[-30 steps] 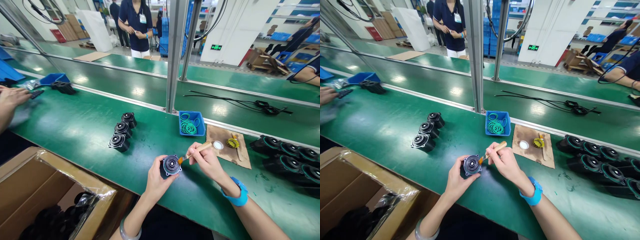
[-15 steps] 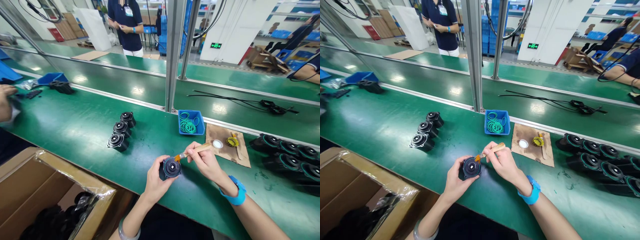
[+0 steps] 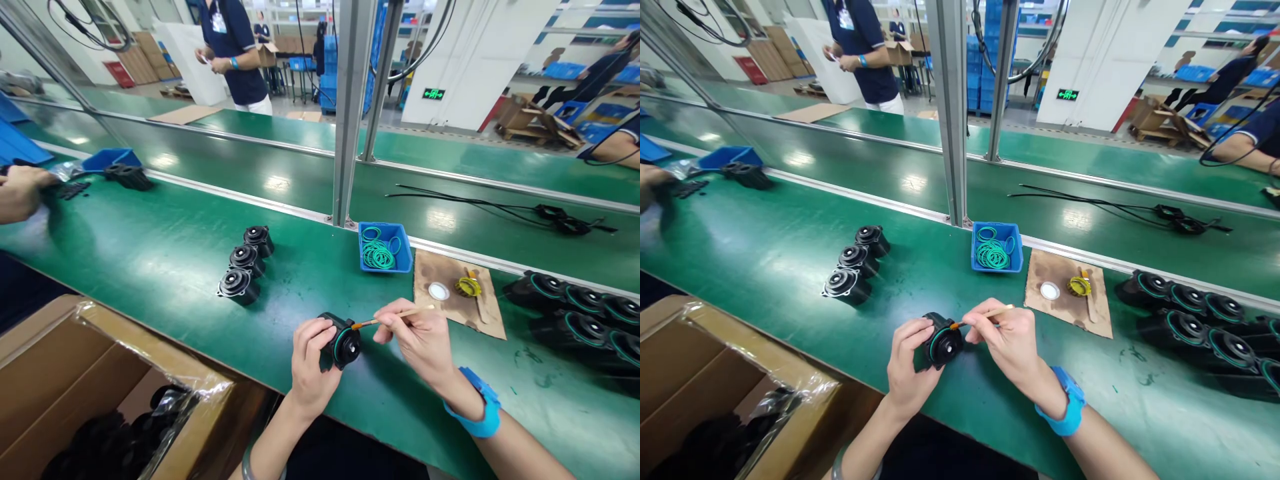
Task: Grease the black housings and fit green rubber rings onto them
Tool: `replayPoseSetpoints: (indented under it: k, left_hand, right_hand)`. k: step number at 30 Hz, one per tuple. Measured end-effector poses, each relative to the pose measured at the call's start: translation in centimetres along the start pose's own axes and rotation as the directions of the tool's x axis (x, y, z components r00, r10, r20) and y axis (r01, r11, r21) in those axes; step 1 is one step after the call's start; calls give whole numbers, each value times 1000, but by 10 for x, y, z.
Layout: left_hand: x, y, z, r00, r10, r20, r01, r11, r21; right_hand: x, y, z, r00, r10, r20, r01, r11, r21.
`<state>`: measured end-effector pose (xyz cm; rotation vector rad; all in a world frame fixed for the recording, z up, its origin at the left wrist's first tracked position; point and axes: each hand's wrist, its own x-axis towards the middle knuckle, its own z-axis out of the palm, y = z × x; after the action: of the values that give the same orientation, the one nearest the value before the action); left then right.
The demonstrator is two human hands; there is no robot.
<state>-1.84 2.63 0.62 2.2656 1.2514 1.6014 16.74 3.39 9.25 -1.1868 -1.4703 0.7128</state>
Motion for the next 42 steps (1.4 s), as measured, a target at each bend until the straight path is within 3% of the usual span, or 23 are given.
replayPoseSetpoints:
  k: [7,12,16,20,29,34,39,42]
  left_hand:
    - [-3,-1,1,998,66,15,-66,996,51]
    - [-4,-3,1,999,42,28,-43,998,41]
    - [-5,-3,1,998,46,32,-47,999,26]
    - [-6,-2,1,999,45,30,-45,999,20]
    - [-1,-1,1,999,27,36,-27,1000,-3]
    - [0,0,0,998,-8,68,10,1000,-19]
    - [3,3,-2,995,-47,93,50,998,-36]
    - [5,4,-3,992,-67,103,73,996,-58]
  right_hand:
    - [-8,-5,4,988,-135,80,141,986,-84]
    - [-14,-13,7,927,-300,223,316,948,-37]
    - [-15,-15,9,904,-309,295,322,947,6]
    - [-11,-13,6,917,-303,258,320,947,-25]
    - [2,2,-4,949,-292,121,316,898,-307]
    - [-3,-4,-1,952,-265,156,296,927,-230]
    - [-9,-8,4,896,-364,253,389,920,-53]
    - [-10,-4,4,795,-492,355,537,843,-32]
